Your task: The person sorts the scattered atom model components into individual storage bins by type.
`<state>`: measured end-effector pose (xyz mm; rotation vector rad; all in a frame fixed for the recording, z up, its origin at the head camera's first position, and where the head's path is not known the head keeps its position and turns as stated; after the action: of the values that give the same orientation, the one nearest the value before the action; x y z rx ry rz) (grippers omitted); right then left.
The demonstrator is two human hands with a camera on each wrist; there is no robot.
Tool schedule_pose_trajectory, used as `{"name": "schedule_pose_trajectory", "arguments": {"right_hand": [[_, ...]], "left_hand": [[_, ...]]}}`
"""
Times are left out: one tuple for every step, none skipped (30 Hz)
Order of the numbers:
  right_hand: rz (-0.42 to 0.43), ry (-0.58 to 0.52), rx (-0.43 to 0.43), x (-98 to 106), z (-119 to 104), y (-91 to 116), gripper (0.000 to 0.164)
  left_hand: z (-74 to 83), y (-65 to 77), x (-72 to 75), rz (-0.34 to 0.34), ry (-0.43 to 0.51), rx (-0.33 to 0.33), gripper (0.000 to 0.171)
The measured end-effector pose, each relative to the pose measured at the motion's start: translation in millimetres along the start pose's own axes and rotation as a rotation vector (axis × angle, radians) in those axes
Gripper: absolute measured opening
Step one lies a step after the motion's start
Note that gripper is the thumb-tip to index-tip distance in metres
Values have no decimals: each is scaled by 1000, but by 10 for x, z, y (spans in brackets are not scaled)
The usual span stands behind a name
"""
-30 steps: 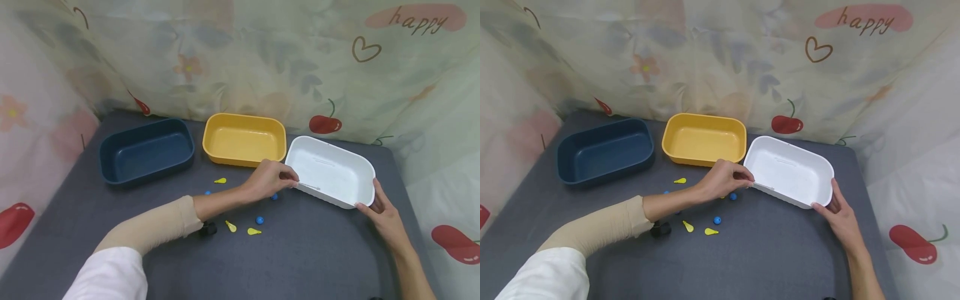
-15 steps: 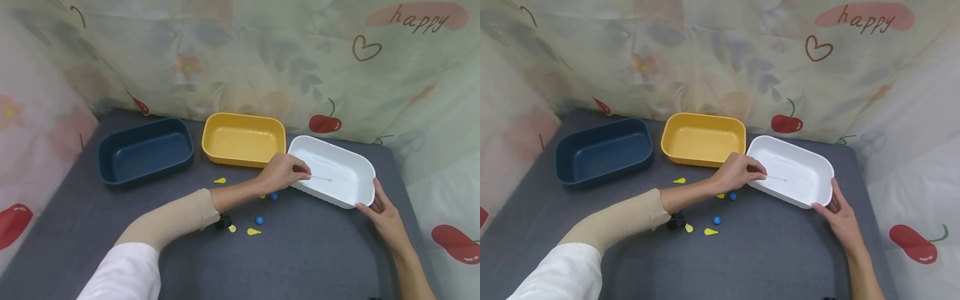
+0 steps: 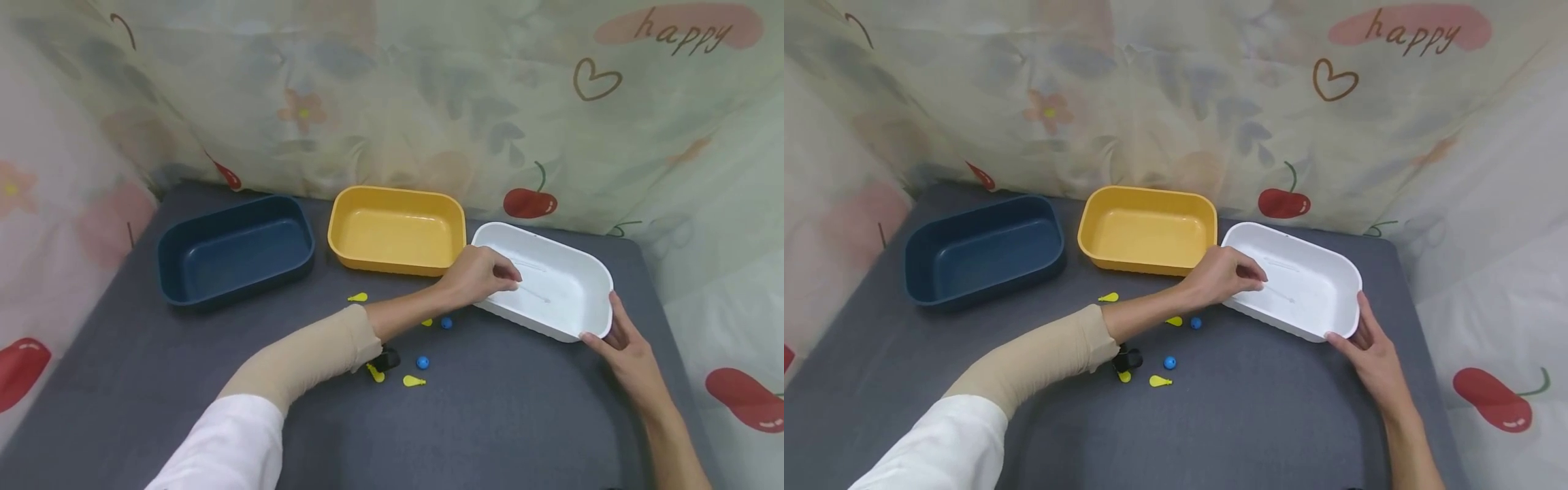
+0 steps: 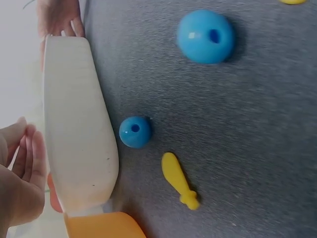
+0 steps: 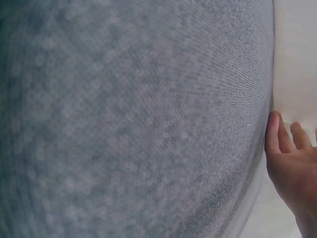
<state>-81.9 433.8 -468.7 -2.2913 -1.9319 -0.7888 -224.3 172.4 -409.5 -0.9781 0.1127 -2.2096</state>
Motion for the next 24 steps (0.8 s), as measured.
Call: {"name": "schedule_pose_trajectory", "arguments": {"right_hand": [[-3, -14, -2, 0, 2, -4, 90], [-8, -32, -3, 2, 3, -5, 90], [-5, -21, -3, 4, 4, -7, 90], [-4, -12, -2, 5, 5, -6, 90], [-1, -12, -6, 7, 4, -7, 90], [5, 1, -7, 9, 2, -8, 90], [6, 4, -8, 11, 4, -9, 90], [10, 12, -9, 11, 3, -9, 90], [19, 33, -13, 12, 2, -12, 90], [18, 31, -12, 11, 2, -12, 90], [18, 27, -16, 11, 3, -15, 90], [19, 38, -15, 9, 4, -14, 90], [23, 49, -15, 7, 6, -13, 90], [22, 42, -17, 6, 4, -13, 90], [22, 45, -15, 4, 7, -12, 90], [21, 45, -14, 4, 7, -10, 90], [22, 44, -18, 3, 8, -11, 90], [22, 50, -18, 1, 10, -8, 90], [26, 50, -21, 3, 11, -9, 90], [24, 46, -24, 3, 13, -8, 90], [28, 61, -26, 2, 15, -6, 90], [30, 66, -26, 5, 17, -8, 90], [26, 56, -25, 5, 19, -9, 90], [25, 53, -20, 6, 22, -9, 90]], "left_hand": [[-3, -23, -11, -3, 1, 8, 13], [-5, -44, -20, -7, 0, 18, 14], [-11, -66, -30, -9, -4, 28, 14], [-19, -88, -41, -11, -6, 37, 14], [-27, -110, -50, -10, -10, 41, 13], [-36, -132, -60, -10, -12, 46, 13], [-47, -154, -68, -10, -16, 52, 12], [-58, -175, -76, -11, -20, 57, 11], [-71, -195, -87, -15, -24, 62, 10], [-83, -214, -98, -20, -29, 70, 10], [-95, -232, -108, -25, -34, 79, 9], [-106, -248, -118, -30, -38, 87, 8], [-115, -261, -128, -36, -41, 94, 8], [-124, -276, -140, -41, -42, 100, 7], [-131, -290, -150, -45, -44, 102, 7], [-139, -305, -162, -50, -43, 108, 6], [-146, -319, -174, -55, -43, 110, 6], [-151, -334, -186, -59, -44, 110, 6], [-157, -351, -200, -66, -46, 112, 5], [-163, -368, -216, -72, -46, 117, 5], [-168, -384, -231, -79, -53, 121, 5], [-170, -405, -242, -84, -67, 119, 5], [-172, -427, -254, -87, -81, 118, 4], [-175, -448, -266, -89, -89, 120, 4]]}}
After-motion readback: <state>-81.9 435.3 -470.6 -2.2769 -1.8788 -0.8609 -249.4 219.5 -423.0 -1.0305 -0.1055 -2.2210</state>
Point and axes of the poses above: each hand's wrist, its own y-axis away from the middle knuckle, its own x-axis out of the back of the hand, z = x × y, the point moved 4 cm from there along -y, towards the middle knuckle, and after that the axes turned 14 degrees about -x, right-handed, at the moved point
